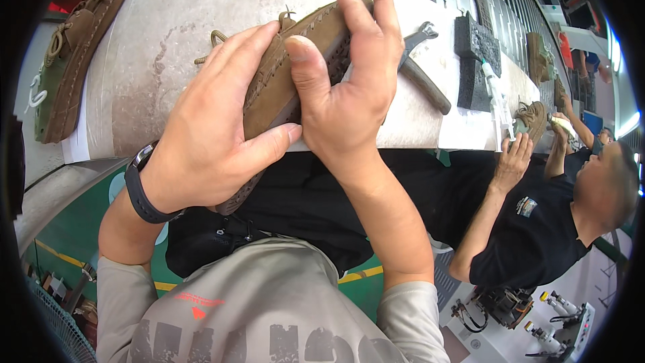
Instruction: The person applies adhesive into a shoe using a syringe, retrieves shoe components from a conveyor belt, presses soles onto shoes by hand, and hammers the edges with a hammer.
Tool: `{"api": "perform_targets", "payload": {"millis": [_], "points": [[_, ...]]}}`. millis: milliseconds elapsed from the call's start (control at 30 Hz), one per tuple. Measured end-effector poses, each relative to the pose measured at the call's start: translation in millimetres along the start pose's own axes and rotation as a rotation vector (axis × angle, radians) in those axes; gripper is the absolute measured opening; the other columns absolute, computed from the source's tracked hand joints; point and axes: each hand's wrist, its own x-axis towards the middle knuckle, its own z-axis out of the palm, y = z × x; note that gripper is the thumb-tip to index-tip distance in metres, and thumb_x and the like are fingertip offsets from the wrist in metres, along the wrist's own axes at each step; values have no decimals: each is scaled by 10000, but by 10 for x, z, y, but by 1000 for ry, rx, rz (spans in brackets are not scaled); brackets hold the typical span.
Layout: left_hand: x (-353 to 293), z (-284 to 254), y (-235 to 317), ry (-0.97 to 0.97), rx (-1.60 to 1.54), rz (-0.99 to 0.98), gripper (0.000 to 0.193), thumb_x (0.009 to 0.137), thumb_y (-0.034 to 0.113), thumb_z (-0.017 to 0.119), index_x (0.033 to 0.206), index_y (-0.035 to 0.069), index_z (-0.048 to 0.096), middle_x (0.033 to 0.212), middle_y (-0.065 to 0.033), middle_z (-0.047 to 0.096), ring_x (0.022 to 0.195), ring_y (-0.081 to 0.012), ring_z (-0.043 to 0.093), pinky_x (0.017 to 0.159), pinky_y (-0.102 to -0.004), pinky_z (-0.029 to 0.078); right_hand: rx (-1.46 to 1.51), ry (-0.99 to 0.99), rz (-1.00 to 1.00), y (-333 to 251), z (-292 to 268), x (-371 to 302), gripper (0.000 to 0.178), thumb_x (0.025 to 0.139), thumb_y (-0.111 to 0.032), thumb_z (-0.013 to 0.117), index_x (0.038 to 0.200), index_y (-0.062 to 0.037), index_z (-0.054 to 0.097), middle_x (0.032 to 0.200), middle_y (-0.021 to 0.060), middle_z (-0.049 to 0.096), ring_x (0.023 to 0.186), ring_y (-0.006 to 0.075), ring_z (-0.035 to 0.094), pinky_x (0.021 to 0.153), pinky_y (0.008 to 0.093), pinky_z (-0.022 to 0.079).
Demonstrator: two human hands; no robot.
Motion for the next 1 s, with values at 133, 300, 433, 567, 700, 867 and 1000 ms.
{"api": "perform_targets", "payload": {"millis": [133, 300, 433, 567, 700, 867, 1000], "points": [[5, 23, -18, 5, 17, 20, 908, 795, 125, 834, 1545, -118, 383, 1506, -316, 491, 1411, -451, 504, 1199, -464, 400, -288, -103, -170, -80, -78, 102, 377, 963, -262, 786, 1236, -7, 738, 1403, 242, 636, 1331, 461, 543, 1123, 537, 438], [18, 19, -75, -5, -7, 30, 932, 787, 175, 837, 1548, -114, 383, 1503, -312, 492, 1408, -452, 502, 1198, -462, 398, -93, -301, -94, 60, -284, 305, 503, 1041, -449, 684, 1324, -35, 722, 1467, 189, 620, 1402, 348, 537, 1172, 448, 412], [24, 32, -56, -6, 9, 34, 931, 791, 190, 829, 1548, -115, 382, 1500, -312, 494, 1403, -454, 507, 1194, -462, 398, 360, -443, 65, 120, -494, 446, 721, 898, -570, 804, 1384, -48, 694, 1501, 178, 596, 1413, 339, 536, 1190, 446, 405], [40, 25, -26, -6, 5, 26, 915, 807, 186, 827, 1547, -117, 383, 1495, -310, 499, 1385, -444, 525, 1182, -455, 410, -40, -606, -68, 126, -585, 567, 931, 675, -583, 922, 1407, -58, 684, 1486, 153, 601, 1371, 317, 582, 1166, 438, 441], [33, 9, -26, -14, 14, 39, 877, 838, 180, 818, 1543, -118, 391, 1493, -300, 505, 1383, -416, 535, 1171, -447, 421, 108, -675, 29, 223, -574, 677, 730, 713, -450, 960, 1310, -89, 749, 1345, 118, 650, 1269, 278, 615, 1099, 419, 492], [63, -5, -22, -19, -31, 9, 828, 875, 189, 803, 1536, -118, 410, 1496, -292, 515, 1384, -405, 542, 1180, -443, 415, 271, -794, 140, 322, -525, 835, 529, 816, -358, 915, 1254, -94, 780, 1192, 84, 711, 1147, 227, 660, 1027, 365, 512], [-10, -96, 47, -16, -60, -23, 790, 902, 210, 794, 1534, -111, 444, 1545, -313, 504, 1450, -406, 512, 1214, -435, 386, 374, -828, 239, 509, -516, 896, 450, 932, -365, 815, 1279, -82, 771, 1195, 87, 742, 1123, 193, 664, 1021, 347, 514]]}}
